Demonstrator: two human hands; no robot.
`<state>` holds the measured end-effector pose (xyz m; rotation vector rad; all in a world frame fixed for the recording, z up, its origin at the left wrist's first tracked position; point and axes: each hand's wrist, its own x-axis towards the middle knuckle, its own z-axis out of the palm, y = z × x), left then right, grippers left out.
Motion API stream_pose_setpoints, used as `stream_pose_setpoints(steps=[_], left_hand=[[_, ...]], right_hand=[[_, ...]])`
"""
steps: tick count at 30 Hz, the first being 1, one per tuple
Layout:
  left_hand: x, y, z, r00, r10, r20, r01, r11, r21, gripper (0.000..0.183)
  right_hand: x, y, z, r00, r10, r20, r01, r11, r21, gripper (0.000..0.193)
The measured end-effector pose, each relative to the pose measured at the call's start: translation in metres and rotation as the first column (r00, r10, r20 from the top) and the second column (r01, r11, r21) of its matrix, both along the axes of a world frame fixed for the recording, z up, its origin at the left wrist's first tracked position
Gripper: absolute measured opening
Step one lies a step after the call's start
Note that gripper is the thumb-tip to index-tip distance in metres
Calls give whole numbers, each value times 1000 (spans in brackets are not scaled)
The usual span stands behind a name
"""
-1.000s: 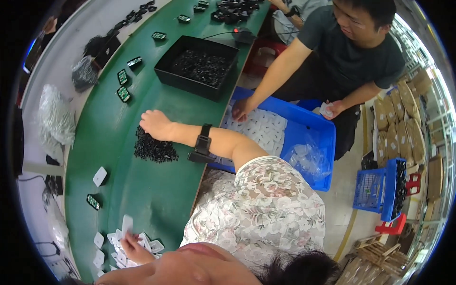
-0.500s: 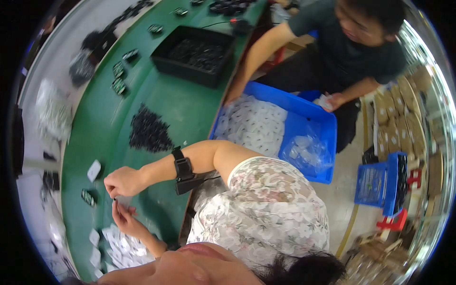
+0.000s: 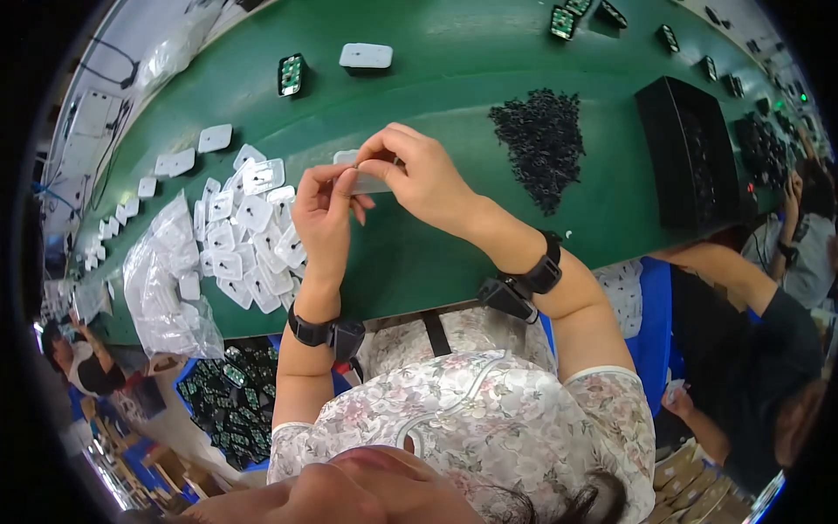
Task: The person picks up a white plastic cover, inserts a small black component into it by hand, and then presses the cover onto a black electronic housing. The assembled unit is then placed onto the green workbench alongside other completed units.
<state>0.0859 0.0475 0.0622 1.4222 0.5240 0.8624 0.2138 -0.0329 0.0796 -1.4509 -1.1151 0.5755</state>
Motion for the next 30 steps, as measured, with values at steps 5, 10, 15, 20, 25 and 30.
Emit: stream_pose_setpoints(steps=[5,10,15,20,25,30], left_hand=[[-2,1,-4,994,-67,82,68,998,-9,4],[-2,-1,-2,993,-89,75,85,994,62,11],[3,-6,1,988,-106,116,116,989,-87,31],[-1,-1,-5,985,-100,141,125,975,-182,20],[-3,-2,-1,986,-124,114,140,979,-147,9],[-6,-4,4,993,-78,87,68,991,113,7]], right_hand=[[-2,-3,7,998,1,59,1,1000,-30,7],[-3,-6,14,999,15,30,-14,999,-32,7],[0,-5,10,988,-66,138,70,997,-22,7],[-1,-4,9,987,-57,149,62,998,-30,8],[1,-5,12,994,-57,95,65,995,-78,9],[-6,-7,13,994,-18,-111,10,997,-71,10]])
